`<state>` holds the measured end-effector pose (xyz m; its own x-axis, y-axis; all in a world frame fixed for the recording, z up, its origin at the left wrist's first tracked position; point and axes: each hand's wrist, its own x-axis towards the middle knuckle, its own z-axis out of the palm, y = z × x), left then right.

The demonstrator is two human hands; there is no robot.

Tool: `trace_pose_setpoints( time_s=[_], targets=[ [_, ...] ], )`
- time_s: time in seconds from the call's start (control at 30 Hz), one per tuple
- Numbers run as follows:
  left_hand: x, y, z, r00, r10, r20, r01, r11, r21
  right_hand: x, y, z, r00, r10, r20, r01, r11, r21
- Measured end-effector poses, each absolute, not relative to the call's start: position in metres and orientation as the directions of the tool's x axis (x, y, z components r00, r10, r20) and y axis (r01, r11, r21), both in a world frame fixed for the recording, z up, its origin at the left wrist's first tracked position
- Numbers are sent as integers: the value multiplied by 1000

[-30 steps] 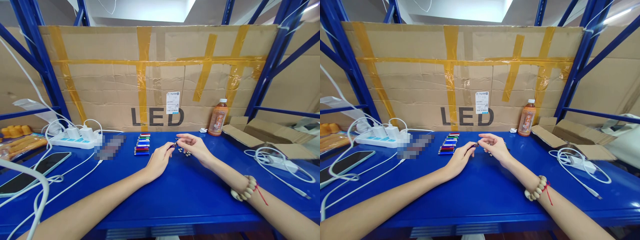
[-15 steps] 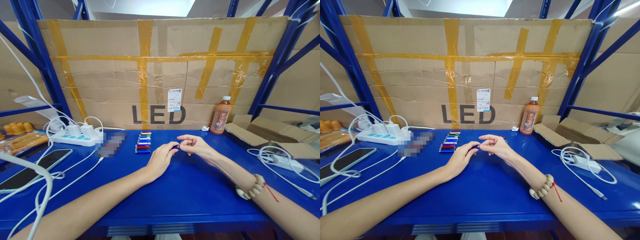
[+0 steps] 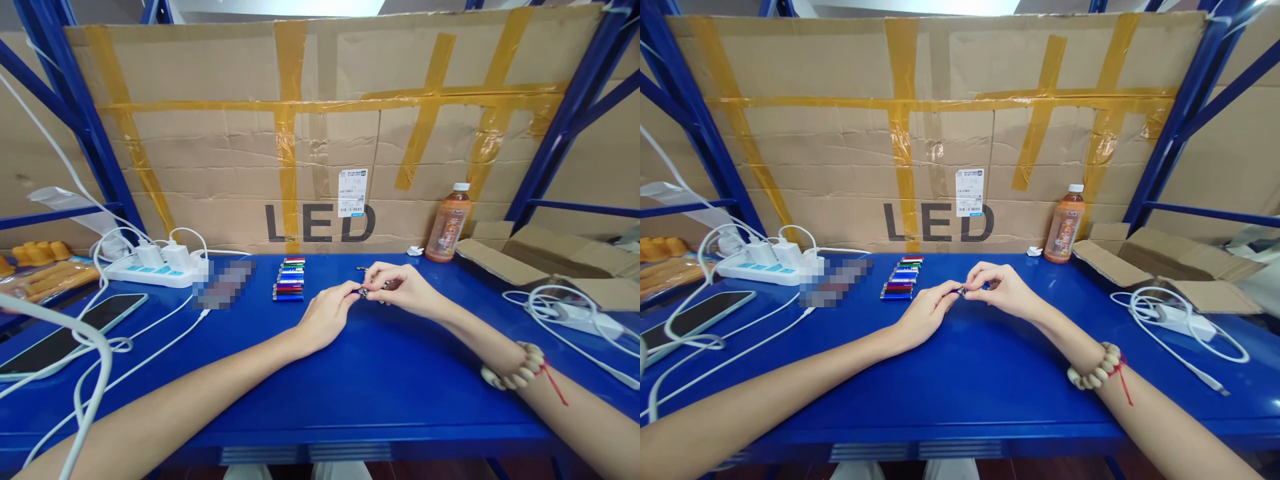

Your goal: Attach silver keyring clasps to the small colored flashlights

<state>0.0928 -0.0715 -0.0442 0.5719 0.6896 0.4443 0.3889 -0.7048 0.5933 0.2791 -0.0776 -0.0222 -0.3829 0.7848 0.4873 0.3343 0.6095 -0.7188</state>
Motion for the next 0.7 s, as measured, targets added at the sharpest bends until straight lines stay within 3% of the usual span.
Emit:
trace_pose_setpoints(
  time_s=[0.4,0.53,0.7],
  targets=[
    [90,-74,-43,681,652,334,401,-713,575,282,-79,-28,-495,645,582,385,764,-518],
    [90,-73,-44,675,650,350,393,-718,575,280,-82,-26,-503,611,611,442,789,-426],
    [90,-71,-48,645,646,409,349,-725,594,276,-83,-27,-471,605,642,456,790,-410]
  ],
)
